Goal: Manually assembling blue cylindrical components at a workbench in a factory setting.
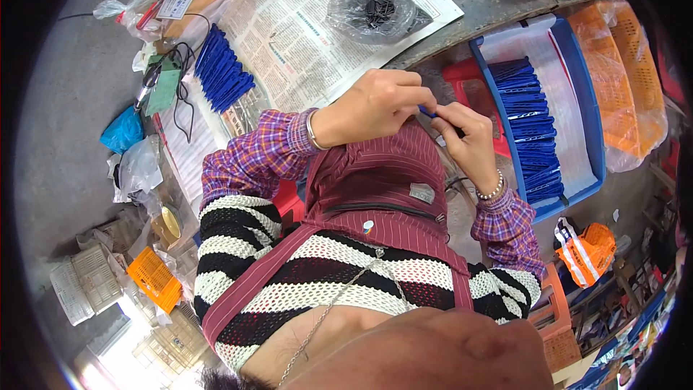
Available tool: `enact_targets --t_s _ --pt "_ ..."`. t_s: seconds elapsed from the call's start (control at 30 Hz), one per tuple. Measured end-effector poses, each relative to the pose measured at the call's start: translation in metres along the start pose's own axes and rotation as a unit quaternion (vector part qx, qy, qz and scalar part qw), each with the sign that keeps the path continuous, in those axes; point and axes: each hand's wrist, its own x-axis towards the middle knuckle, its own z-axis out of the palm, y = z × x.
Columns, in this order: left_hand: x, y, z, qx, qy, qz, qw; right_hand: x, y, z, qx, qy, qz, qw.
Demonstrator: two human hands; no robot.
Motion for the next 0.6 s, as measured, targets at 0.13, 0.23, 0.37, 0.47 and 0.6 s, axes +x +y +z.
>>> enact_targets --t_s 0.13,0.23,0.37,0.47,0.6 --pt "0.009 -0.014 -0.007 -0.173 -0.011 -0.014 0.985 -0.001 0.002 -0.007 0.09 -0.015 0.081 0.992" --pt "0.009 -0.018 -0.007 -0.332 -0.028 -0.158 0.93 -0.002 0.004 -0.012 0.124 -0.007 0.107 0.986" --pt "0.012 -0.026 0.003 -0.264 -0.043 -0.102 0.958 -0.002 0.005 -0.014 0.112 -0.024 0.083 0.99" --pt "0.017 -0.025 0.003 -0.252 -0.063 -0.111 0.959 -0.004 0.013 -0.014 0.132 -0.018 0.095 0.987" --pt "0.018 -0.026 0.002 -0.244 -0.062 -0.091 0.963 -0.001 0.015 -0.015 0.155 -0.034 0.097 0.983"
